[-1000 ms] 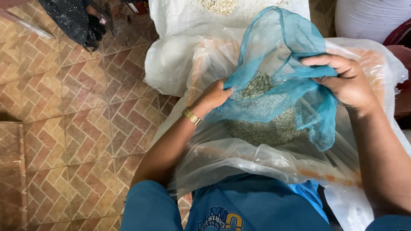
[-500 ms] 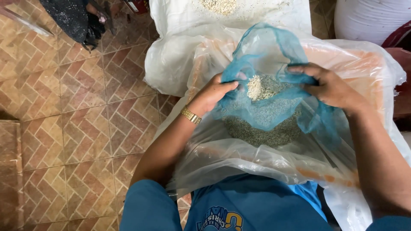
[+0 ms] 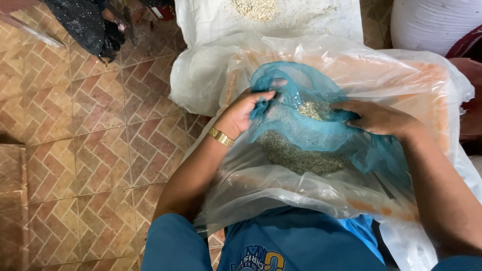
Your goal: Sifting grains using a blue mesh net over a plastic-lined container to separate or clean them.
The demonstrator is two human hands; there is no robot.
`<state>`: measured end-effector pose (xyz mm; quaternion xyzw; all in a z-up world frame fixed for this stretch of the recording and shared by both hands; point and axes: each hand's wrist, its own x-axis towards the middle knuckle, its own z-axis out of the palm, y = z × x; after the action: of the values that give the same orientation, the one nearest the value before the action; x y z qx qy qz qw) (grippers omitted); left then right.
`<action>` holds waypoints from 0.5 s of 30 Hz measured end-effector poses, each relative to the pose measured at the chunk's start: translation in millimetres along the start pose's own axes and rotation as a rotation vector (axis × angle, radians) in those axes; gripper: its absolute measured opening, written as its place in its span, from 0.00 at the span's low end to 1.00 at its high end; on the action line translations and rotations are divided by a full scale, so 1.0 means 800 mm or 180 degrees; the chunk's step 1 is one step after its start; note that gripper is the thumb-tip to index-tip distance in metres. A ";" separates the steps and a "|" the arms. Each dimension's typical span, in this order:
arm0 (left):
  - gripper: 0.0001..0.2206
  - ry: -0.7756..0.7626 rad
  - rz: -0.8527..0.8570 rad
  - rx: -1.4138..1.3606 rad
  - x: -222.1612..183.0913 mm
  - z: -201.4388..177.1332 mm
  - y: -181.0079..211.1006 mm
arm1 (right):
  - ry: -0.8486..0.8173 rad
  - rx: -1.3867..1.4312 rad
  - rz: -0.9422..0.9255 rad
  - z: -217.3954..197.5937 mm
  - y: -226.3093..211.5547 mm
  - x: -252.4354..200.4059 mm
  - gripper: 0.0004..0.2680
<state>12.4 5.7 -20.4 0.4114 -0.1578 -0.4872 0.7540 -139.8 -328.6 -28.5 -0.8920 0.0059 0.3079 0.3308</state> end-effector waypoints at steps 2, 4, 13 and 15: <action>0.16 0.0070 -0.0055 0.0262 -0.002 0.004 0.002 | 0.0055 -0.0037 0.0020 0.000 0.000 0.000 0.24; 0.16 0.0132 -0.0110 0.0524 -0.003 0.009 0.003 | 0.0116 -0.0075 0.0046 -0.004 -0.011 -0.005 0.24; 0.14 0.1057 -0.1172 0.2056 -0.002 0.035 0.003 | 0.0633 0.1015 -0.0327 -0.033 -0.102 -0.049 0.22; 0.19 0.0810 -0.1082 0.2788 -0.001 0.029 -0.003 | 0.0833 0.1142 -0.0470 -0.038 -0.121 -0.061 0.21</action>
<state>-4.4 -5.3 -8.0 0.7663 -0.1852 -0.4371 0.4329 -142.0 -280.6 73.0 -0.8493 0.0381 0.1585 0.5021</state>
